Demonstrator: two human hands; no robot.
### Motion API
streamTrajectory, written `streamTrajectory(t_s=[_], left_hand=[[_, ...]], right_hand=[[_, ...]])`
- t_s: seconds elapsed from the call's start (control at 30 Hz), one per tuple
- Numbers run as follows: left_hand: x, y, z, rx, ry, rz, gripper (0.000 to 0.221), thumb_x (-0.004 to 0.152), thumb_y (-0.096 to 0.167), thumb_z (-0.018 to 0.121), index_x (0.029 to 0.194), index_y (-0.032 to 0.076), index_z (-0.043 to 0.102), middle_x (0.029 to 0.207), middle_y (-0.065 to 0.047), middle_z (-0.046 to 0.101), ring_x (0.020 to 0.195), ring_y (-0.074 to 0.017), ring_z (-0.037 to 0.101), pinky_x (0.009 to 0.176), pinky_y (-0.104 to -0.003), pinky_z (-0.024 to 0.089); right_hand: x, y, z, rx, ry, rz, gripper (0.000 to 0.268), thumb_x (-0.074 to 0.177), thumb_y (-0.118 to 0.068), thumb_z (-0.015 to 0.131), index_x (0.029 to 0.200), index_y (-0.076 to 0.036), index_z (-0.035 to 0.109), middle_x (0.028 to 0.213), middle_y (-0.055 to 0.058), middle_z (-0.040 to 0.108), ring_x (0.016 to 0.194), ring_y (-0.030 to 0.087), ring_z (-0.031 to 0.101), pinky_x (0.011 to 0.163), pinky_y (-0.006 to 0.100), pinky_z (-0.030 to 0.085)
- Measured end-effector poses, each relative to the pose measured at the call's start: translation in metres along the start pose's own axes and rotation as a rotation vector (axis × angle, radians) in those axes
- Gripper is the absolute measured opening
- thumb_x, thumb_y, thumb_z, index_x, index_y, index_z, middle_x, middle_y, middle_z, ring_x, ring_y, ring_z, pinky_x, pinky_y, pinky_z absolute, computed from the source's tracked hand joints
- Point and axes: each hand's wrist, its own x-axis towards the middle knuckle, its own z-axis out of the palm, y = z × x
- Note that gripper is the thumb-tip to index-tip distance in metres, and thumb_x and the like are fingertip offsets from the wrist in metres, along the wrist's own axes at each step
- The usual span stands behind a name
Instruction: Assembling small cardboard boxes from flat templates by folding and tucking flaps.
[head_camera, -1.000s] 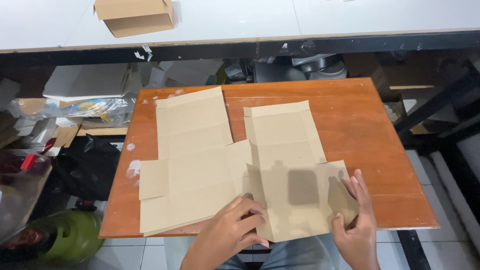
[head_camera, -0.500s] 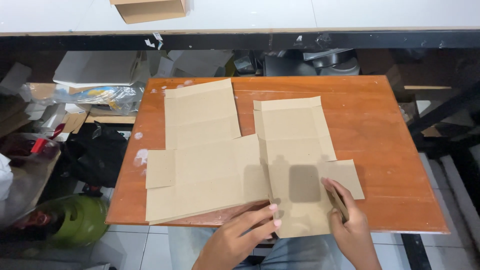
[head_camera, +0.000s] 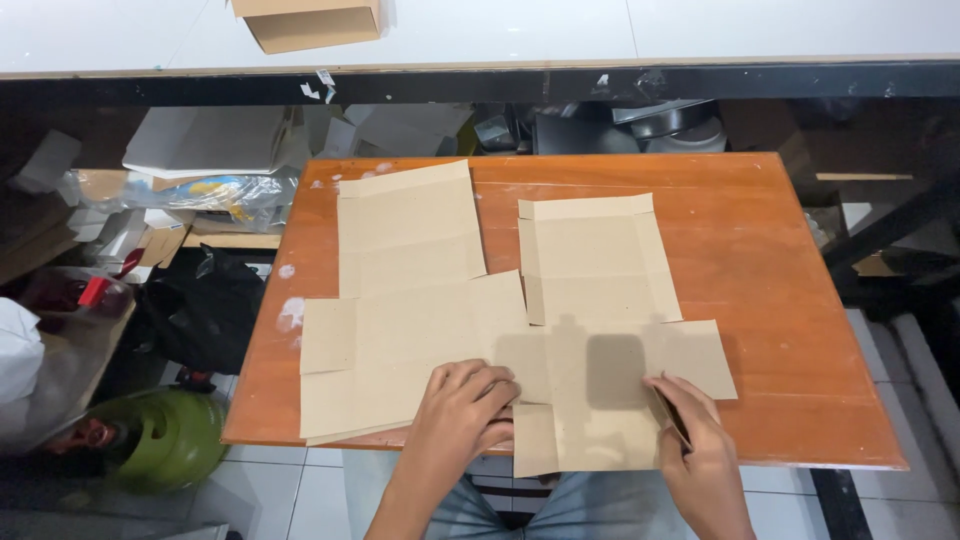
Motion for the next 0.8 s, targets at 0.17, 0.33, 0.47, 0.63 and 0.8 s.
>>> streamTrajectory(t_s=[0.17, 0.33, 0.47, 0.63, 0.8], left_hand=[[0.005, 0.003, -0.004, -0.102, -0.055, -0.04, 0.056, 0.088, 0.062, 0.065, 0.112, 0.011, 0.065, 0.116, -0.003, 0.062, 0.108, -0.0236, 0.057, 0.091, -0.042, 0.039], [0.004, 0.01, -0.004, -0.053, -0.199, -0.059, 0.097, 0.062, 0.074, 0.074, 0.136, 0.013, 0.058, 0.121, -0.007, 0.055, 0.115, -0.0274, 0.052, 0.099, -0.048, 0.03], [0.007, 0.026, -0.005, -0.064, -0.066, -0.108, 0.096, 0.076, 0.09, 0.048, 0.124, 0.008, 0.062, 0.122, -0.003, 0.06, 0.113, -0.0262, 0.055, 0.098, -0.049, 0.03], [0.02, 0.038, -0.015, -0.158, -0.113, -0.299, 0.091, 0.087, 0.084, 0.039, 0.137, 0.01, 0.053, 0.118, -0.007, 0.06, 0.107, -0.0284, 0.054, 0.092, -0.047, 0.033], [0.02, 0.044, 0.0, -0.308, -0.105, -0.495, 0.097, 0.088, 0.073, 0.054, 0.157, 0.008, 0.032, 0.148, -0.009, 0.049, 0.129, -0.0318, 0.044, 0.108, -0.05, 0.03]], right_hand=[[-0.001, -0.005, 0.002, -0.034, 0.018, -0.028, 0.061, 0.085, 0.006, 0.041, 0.137, -0.014, 0.065, 0.148, 0.002, 0.061, 0.145, 0.017, 0.05, 0.116, 0.033, 0.043], [0.0, -0.036, -0.004, 0.142, 0.085, 0.125, 0.051, 0.092, 0.0, 0.04, 0.135, -0.014, 0.064, 0.142, -0.002, 0.069, 0.14, 0.013, 0.058, 0.109, 0.028, 0.043], [0.002, -0.053, -0.01, 0.139, 0.044, 0.201, 0.049, 0.095, -0.008, 0.041, 0.142, -0.019, 0.055, 0.148, -0.008, 0.065, 0.143, 0.01, 0.051, 0.114, 0.031, 0.037], [0.007, -0.057, -0.015, 0.084, 0.012, 0.243, 0.05, 0.095, -0.018, 0.043, 0.145, -0.024, 0.052, 0.145, -0.01, 0.068, 0.141, 0.01, 0.053, 0.116, 0.032, 0.035], [0.025, -0.027, -0.026, 0.061, -0.03, 0.153, 0.06, 0.092, -0.042, 0.047, 0.149, -0.023, 0.05, 0.143, -0.005, 0.069, 0.145, 0.012, 0.048, 0.123, 0.036, 0.03]])
